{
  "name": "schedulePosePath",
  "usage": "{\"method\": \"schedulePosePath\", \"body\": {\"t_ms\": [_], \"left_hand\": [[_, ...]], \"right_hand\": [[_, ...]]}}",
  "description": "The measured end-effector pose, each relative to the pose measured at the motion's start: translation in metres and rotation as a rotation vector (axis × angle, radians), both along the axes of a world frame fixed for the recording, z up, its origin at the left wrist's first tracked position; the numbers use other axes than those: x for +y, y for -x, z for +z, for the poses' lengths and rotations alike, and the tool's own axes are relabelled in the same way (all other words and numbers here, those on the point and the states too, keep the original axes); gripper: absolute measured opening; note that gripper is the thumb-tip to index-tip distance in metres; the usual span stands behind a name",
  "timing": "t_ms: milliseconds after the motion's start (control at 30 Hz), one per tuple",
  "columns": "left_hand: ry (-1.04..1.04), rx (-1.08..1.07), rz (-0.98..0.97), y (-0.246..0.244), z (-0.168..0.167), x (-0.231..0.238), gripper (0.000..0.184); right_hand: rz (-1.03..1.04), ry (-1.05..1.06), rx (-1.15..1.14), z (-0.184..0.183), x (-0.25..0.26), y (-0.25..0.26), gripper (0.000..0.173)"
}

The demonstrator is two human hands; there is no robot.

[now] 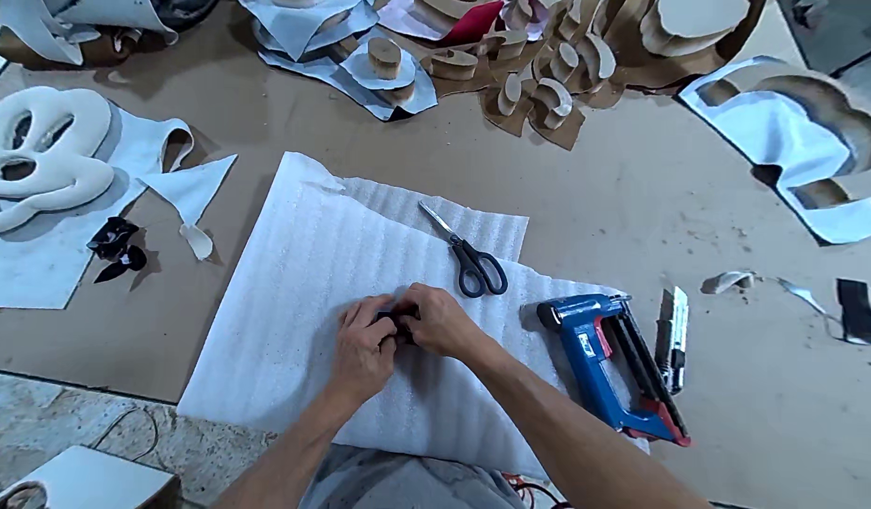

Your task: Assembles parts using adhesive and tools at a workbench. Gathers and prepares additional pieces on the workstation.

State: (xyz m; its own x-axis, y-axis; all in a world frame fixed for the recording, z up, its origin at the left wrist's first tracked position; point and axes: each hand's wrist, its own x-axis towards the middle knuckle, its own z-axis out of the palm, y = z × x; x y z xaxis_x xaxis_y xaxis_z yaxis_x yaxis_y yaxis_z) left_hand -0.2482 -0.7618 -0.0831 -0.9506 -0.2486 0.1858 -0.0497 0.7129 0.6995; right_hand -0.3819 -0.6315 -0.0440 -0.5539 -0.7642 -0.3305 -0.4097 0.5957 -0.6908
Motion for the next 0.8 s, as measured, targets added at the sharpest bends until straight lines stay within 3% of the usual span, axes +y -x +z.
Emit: {"method": "schedulePosePath", "body": {"t_ms": [200,433,500,567,633,733,800], "left_hand": [[0.082,0.055,0.043,0.001,-0.011,0.001,0.022],[0.104,0.010,-0.102,0.002,-0.008,-0.010,0.022],[0.115,0.009,-0.150,0.004,-0.008,-0.015,0.022],[0.148,0.008,-0.189,0.006,-0.006,-0.018,0.023],[0.201,0.007,-0.228,0.009,-0.003,-0.021,0.025],[0.266,-0.001,-0.338,0.015,0.002,-0.028,0.026],[0.246,-0.006,-0.398,0.021,0.003,-0.033,0.026]], "right_hand": [[-0.044,-0.004,-0.034,0.000,-0.001,0.001,0.016],[-0.214,-0.029,-0.076,0.005,-0.002,0.000,0.009],[-0.292,-0.002,-0.045,0.008,0.006,0.000,0.022],[-0.384,0.063,0.065,0.021,0.033,-0.002,0.031],[-0.524,0.057,0.260,0.035,0.077,-0.009,0.029],[-0.759,-0.156,0.481,0.045,0.145,-0.030,0.031],[-0.874,-0.281,0.530,0.035,0.175,-0.044,0.043]]}}
